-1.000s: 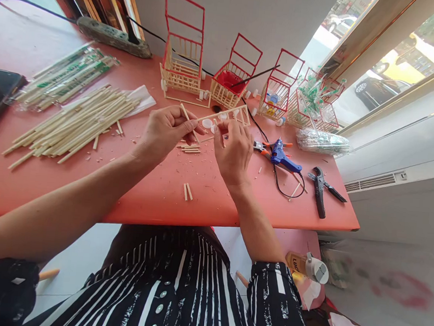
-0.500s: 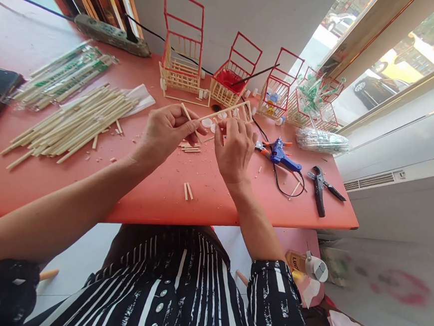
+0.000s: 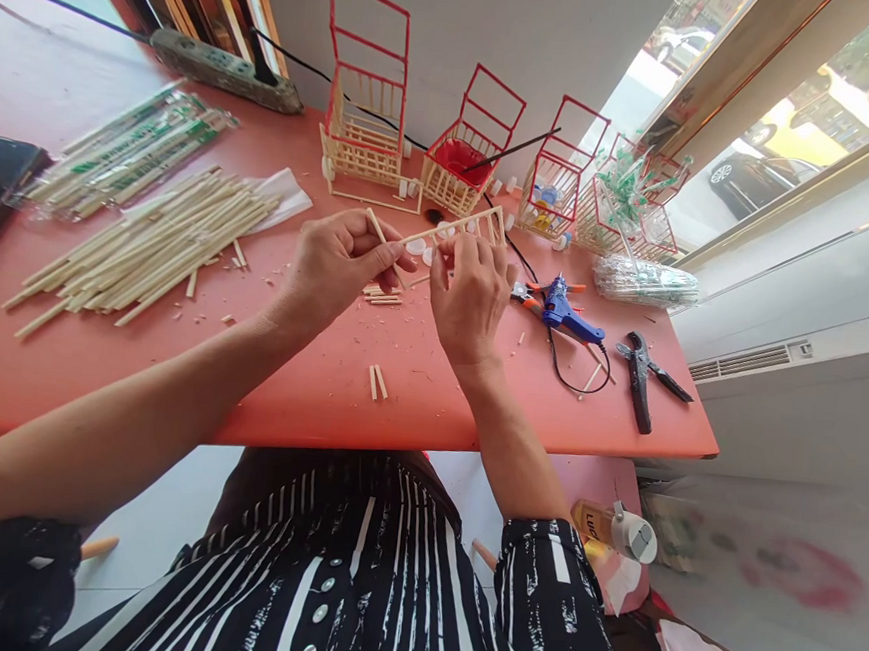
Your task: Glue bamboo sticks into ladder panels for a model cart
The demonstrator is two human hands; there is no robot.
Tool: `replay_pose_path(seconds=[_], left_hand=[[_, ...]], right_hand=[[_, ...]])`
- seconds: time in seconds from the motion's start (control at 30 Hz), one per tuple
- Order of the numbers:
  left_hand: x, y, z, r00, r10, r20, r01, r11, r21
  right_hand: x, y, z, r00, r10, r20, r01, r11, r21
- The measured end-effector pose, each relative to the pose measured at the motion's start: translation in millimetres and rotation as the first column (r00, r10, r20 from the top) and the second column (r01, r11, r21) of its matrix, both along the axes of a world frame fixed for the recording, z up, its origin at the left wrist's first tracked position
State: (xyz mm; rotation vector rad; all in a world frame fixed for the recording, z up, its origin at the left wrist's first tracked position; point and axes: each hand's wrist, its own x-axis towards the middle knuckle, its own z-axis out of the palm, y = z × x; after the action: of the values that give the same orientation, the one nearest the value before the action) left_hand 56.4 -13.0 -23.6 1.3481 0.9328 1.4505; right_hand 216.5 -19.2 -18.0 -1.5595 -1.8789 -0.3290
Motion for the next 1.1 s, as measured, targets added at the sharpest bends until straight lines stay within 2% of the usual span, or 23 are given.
replay_pose_path(seconds=[0.67,0.8,0.97,1.1], left_hand=[[-1,-1,2.7,1.000,-0.002,-0.026,0.002,1.000,-0.001],[-3,-1,3.2,1.000,-0.001,-0.018,0.001,1.000,0.014],[-7,2,7.0,0.999,0.049,-0.002,-0.049,0.999,0.003],[-12,7,8.3,0.998,0.056,0.025,-0.056,0.998,-0.019]], right_hand=[[-1,3,-3.0,1.000,0.000,0.031,-0.002,0.998,0.056],[-1,1,-1.2,1.000,0.014,0.008,-0.015,0.999,0.034],[5,-1,4.8,0.992,0.077,-0.105,-0.073,0.997,0.040],[19,5,3.0,0.924,0.138,-0.355,-0.121,0.990,0.071]])
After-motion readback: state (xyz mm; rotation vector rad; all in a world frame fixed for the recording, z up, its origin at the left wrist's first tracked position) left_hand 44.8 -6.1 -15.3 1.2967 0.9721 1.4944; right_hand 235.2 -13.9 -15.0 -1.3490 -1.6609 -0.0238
